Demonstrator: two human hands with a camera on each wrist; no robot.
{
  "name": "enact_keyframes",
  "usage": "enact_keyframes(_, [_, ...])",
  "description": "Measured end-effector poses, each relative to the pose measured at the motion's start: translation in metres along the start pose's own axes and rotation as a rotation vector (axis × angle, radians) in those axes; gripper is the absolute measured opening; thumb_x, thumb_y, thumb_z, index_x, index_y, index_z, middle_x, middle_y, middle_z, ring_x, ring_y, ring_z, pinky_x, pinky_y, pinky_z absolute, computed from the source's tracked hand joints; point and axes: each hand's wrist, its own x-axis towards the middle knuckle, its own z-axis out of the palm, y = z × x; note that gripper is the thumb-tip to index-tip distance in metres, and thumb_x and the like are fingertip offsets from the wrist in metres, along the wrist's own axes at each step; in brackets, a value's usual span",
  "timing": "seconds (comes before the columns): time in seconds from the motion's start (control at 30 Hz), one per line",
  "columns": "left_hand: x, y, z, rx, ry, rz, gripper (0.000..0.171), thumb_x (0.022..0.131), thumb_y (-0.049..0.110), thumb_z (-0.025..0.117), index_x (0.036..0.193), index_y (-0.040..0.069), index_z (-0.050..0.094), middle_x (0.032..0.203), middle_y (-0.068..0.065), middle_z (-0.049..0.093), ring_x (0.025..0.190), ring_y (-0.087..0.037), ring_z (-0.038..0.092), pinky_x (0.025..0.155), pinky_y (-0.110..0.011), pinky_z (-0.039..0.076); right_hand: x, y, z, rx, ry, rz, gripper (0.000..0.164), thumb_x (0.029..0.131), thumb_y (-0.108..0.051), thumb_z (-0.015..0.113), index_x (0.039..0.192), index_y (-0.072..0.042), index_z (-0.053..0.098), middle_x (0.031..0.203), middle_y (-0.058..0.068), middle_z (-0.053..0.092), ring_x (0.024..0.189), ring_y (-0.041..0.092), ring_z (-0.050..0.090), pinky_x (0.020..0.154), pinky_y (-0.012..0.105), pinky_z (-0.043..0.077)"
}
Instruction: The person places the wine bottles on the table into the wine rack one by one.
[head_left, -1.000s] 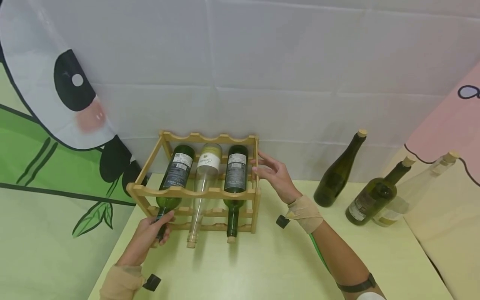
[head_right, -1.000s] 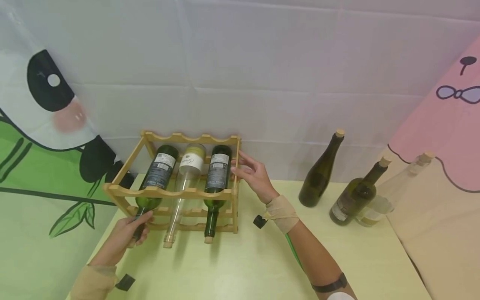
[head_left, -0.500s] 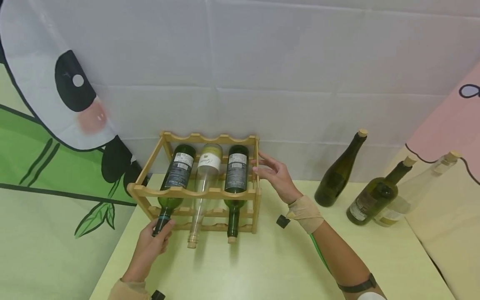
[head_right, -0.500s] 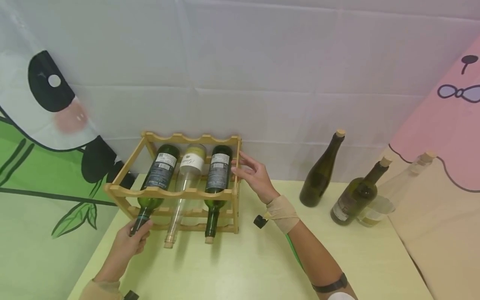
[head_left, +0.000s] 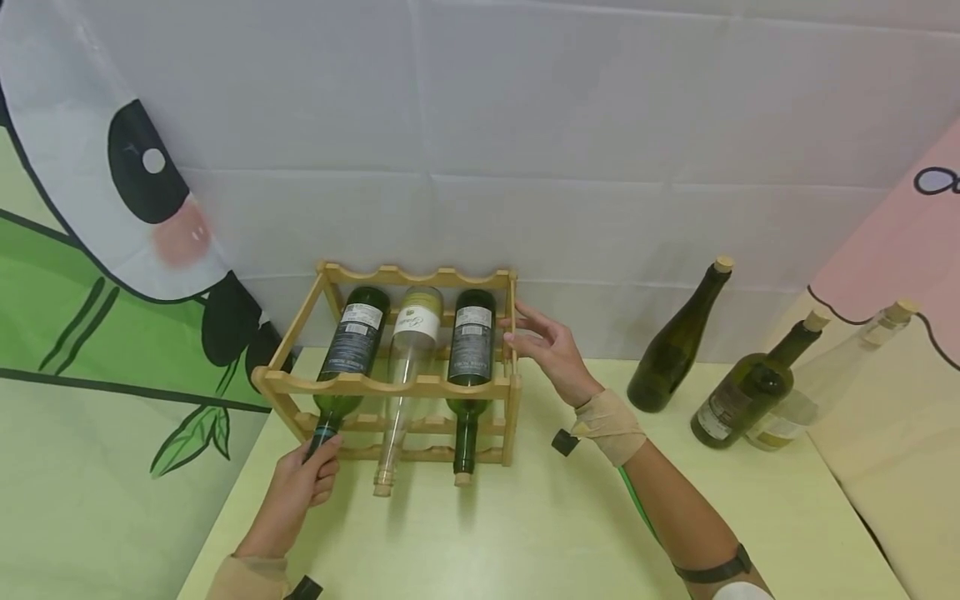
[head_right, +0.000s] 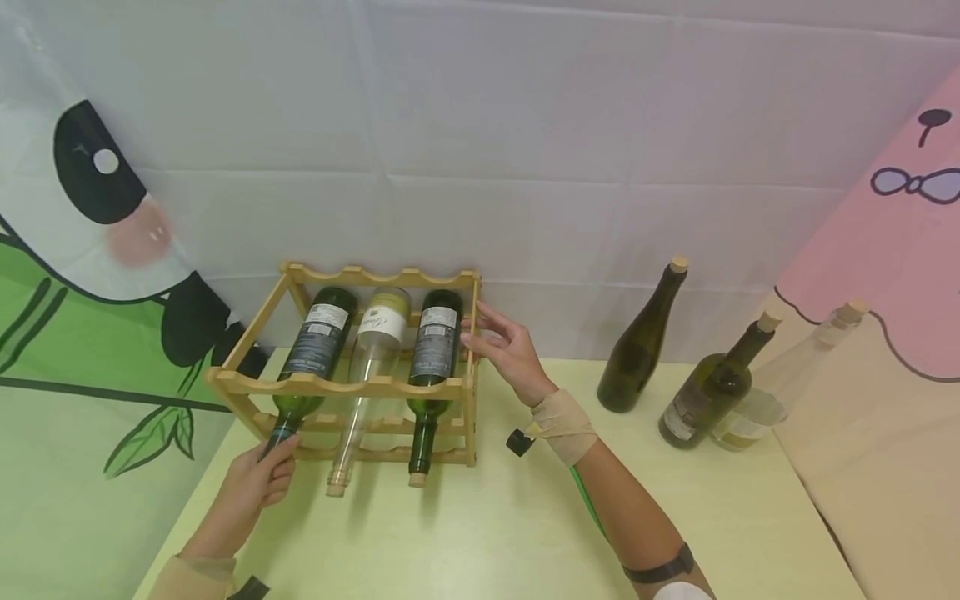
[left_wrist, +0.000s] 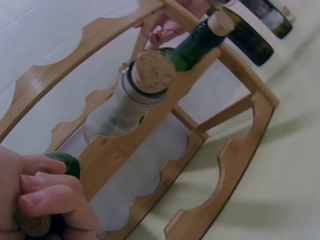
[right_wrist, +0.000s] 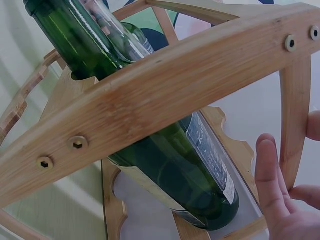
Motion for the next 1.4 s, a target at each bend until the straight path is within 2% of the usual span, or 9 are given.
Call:
enact_keyframes(0.2, [0.001,-0.002,-0.005,-0.103,-0.083,-0.015,0.034,0.113,0.040,0.057,0.112,0.006,0.048,0.073,0.007,0.036,0.054,-0.003,0.029,0.048,-0.019,0.028,-0.001,-0.001,0.000,0.002,0.004,0.001,0.070,0.105,-0.011,0.067,0.167,-0.008,0.034,0.152,0.030,0.054,0.115,0.016,0.072,0.100,0.037,0.056])
enact_keyframes(0.3, [0.002,-0.002,-0.006,-0.158,-0.108,-0.020,0.031,0.114,0.037,0.055,0.112,0.008,0.047,0.073,0.008,0.035,0.055,-0.002,0.029,0.048,-0.018,0.027,-0.001,-0.002,0.001,-0.004,0.002,-0.001,0.070,0.105,-0.011,0.066,0.168,-0.008,0.034,0.152,0.029,0.054,0.116,0.017,0.072,0.101,0.039,0.056])
enact_keyframes(0.6, [0.001,0.001,-0.004,-0.168,-0.095,-0.026,0.029,0.114,0.036,0.056,0.115,0.007,0.050,0.075,0.006,0.037,0.056,-0.004,0.029,0.049,-0.019,0.027,0.000,-0.001,0.001,0.002,0.005,-0.013,0.069,0.105,-0.008,0.066,0.167,-0.006,0.035,0.151,0.033,0.053,0.114,0.016,0.072,0.096,0.034,0.057])
enact_keyframes(0.73, [0.001,0.002,-0.003,-0.125,-0.062,-0.038,0.032,0.115,0.037,0.054,0.119,0.006,0.050,0.078,0.005,0.039,0.057,-0.005,0.031,0.050,-0.019,0.029,0.000,0.000,0.001,-0.007,-0.001,-0.010,0.069,0.106,-0.009,0.066,0.167,-0.008,0.035,0.152,0.032,0.053,0.114,0.017,0.072,0.094,0.033,0.058])
enact_keyframes(0.9, [0.002,0.002,-0.005,-0.023,-0.030,-0.063,0.044,0.113,0.047,0.053,0.130,0.006,0.050,0.080,0.004,0.045,0.060,-0.007,0.038,0.053,-0.022,0.036,-0.001,0.001,0.000,-0.027,-0.002,0.006,0.068,0.107,-0.012,0.065,0.168,-0.010,0.034,0.154,0.032,0.051,0.115,0.020,0.072,0.088,0.030,0.058])
enact_keyframes(1.0, [0.002,0.002,-0.007,0.012,-0.036,-0.047,0.049,0.113,0.052,0.049,0.132,0.006,0.051,0.079,0.003,0.049,0.060,-0.009,0.041,0.055,-0.024,0.040,-0.003,0.001,0.000,-0.038,-0.004,0.019,0.068,0.108,-0.015,0.065,0.169,-0.013,0.033,0.156,0.030,0.051,0.118,0.020,0.070,0.087,0.030,0.059])
enact_keyframes(1.13, [0.002,-0.001,-0.010,0.035,-0.044,-0.008,0.052,0.115,0.053,0.041,0.131,0.006,0.054,0.077,0.000,0.056,0.060,-0.011,0.046,0.058,-0.028,0.045,-0.007,0.003,-0.002,-0.041,-0.011,0.026,0.066,0.111,-0.019,0.062,0.170,-0.016,0.033,0.158,0.026,0.050,0.117,0.029,0.068,0.088,0.032,0.059])
enact_keyframes(1.3, [0.002,-0.003,-0.017,0.113,-0.002,-0.018,0.068,0.115,0.059,0.031,0.135,0.000,0.057,0.089,0.000,0.069,0.071,-0.014,0.060,0.072,-0.033,0.054,-0.015,0.007,-0.009,-0.045,-0.004,0.010,0.061,0.113,-0.024,0.059,0.168,-0.017,0.036,0.159,0.028,0.046,0.103,0.028,0.068,0.090,0.037,0.059])
enact_keyframes(1.4, [0.001,-0.003,-0.023,0.197,0.024,-0.040,0.078,0.114,0.063,0.024,0.145,-0.003,0.050,0.103,-0.003,0.074,0.084,-0.017,0.067,0.083,-0.033,0.056,-0.021,0.010,-0.015,-0.053,0.014,-0.002,0.059,0.112,-0.027,0.060,0.167,-0.019,0.040,0.157,0.028,0.048,0.101,0.024,0.068,0.092,0.039,0.059])
